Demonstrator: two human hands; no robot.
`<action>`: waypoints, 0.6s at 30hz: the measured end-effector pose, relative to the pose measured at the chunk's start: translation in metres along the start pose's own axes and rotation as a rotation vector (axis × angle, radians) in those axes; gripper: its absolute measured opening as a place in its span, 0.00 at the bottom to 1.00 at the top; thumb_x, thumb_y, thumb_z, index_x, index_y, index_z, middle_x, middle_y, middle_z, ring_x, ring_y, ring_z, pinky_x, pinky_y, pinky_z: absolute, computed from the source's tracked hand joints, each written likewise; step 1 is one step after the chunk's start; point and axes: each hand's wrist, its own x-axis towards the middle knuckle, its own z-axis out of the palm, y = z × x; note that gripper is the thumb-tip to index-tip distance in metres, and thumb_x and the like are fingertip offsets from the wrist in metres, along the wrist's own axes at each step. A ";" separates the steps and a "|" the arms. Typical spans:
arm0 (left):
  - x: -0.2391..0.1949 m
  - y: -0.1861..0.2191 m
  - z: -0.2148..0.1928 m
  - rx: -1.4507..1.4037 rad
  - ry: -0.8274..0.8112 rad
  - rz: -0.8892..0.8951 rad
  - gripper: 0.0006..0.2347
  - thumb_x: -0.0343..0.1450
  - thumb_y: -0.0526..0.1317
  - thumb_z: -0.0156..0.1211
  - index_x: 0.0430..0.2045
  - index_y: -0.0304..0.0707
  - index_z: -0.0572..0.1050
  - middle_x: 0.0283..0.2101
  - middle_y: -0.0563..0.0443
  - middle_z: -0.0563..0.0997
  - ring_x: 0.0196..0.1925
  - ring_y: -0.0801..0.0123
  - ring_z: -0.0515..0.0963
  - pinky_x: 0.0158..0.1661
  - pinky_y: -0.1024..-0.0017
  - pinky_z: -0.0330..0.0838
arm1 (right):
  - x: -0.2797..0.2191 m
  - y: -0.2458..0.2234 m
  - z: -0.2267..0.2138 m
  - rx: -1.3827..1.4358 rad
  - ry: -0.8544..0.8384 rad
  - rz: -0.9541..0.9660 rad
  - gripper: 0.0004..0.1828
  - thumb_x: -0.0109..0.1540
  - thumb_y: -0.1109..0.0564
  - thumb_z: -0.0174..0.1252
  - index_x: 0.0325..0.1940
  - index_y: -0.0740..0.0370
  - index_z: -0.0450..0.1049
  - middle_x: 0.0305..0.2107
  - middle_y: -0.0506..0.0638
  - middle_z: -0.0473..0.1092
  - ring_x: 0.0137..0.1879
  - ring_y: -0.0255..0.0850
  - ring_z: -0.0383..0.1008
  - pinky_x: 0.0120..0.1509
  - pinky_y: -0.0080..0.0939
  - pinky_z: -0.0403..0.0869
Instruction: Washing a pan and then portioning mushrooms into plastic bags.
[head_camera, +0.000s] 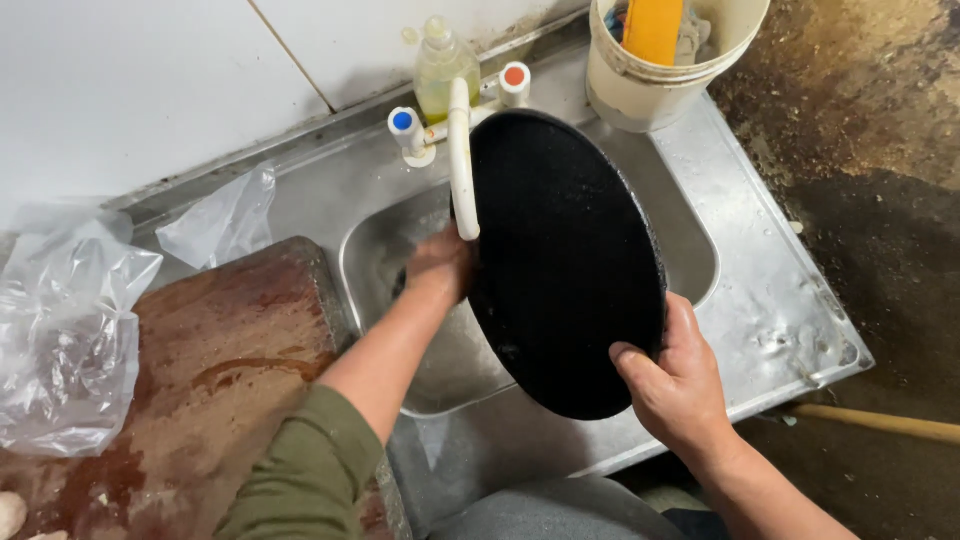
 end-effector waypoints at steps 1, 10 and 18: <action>-0.015 0.003 0.008 0.006 0.002 0.009 0.11 0.75 0.41 0.50 0.49 0.40 0.74 0.54 0.39 0.78 0.56 0.41 0.77 0.52 0.50 0.73 | 0.001 0.000 -0.001 0.004 0.009 -0.003 0.31 0.57 0.66 0.56 0.65 0.68 0.62 0.50 0.52 0.71 0.57 0.37 0.70 0.63 0.38 0.69; -0.003 -0.030 0.035 0.057 -0.068 0.165 0.10 0.75 0.40 0.51 0.46 0.40 0.77 0.48 0.39 0.82 0.51 0.48 0.81 0.49 0.56 0.77 | 0.000 -0.004 -0.002 -0.102 0.000 0.084 0.32 0.55 0.64 0.57 0.65 0.65 0.64 0.48 0.53 0.74 0.55 0.39 0.74 0.62 0.39 0.71; -0.054 -0.023 0.050 0.341 -0.085 0.627 0.07 0.70 0.36 0.53 0.32 0.38 0.80 0.40 0.43 0.81 0.45 0.47 0.81 0.42 0.53 0.78 | 0.001 0.008 -0.007 0.056 -0.002 0.057 0.30 0.57 0.65 0.55 0.65 0.68 0.63 0.49 0.54 0.71 0.56 0.39 0.71 0.62 0.39 0.71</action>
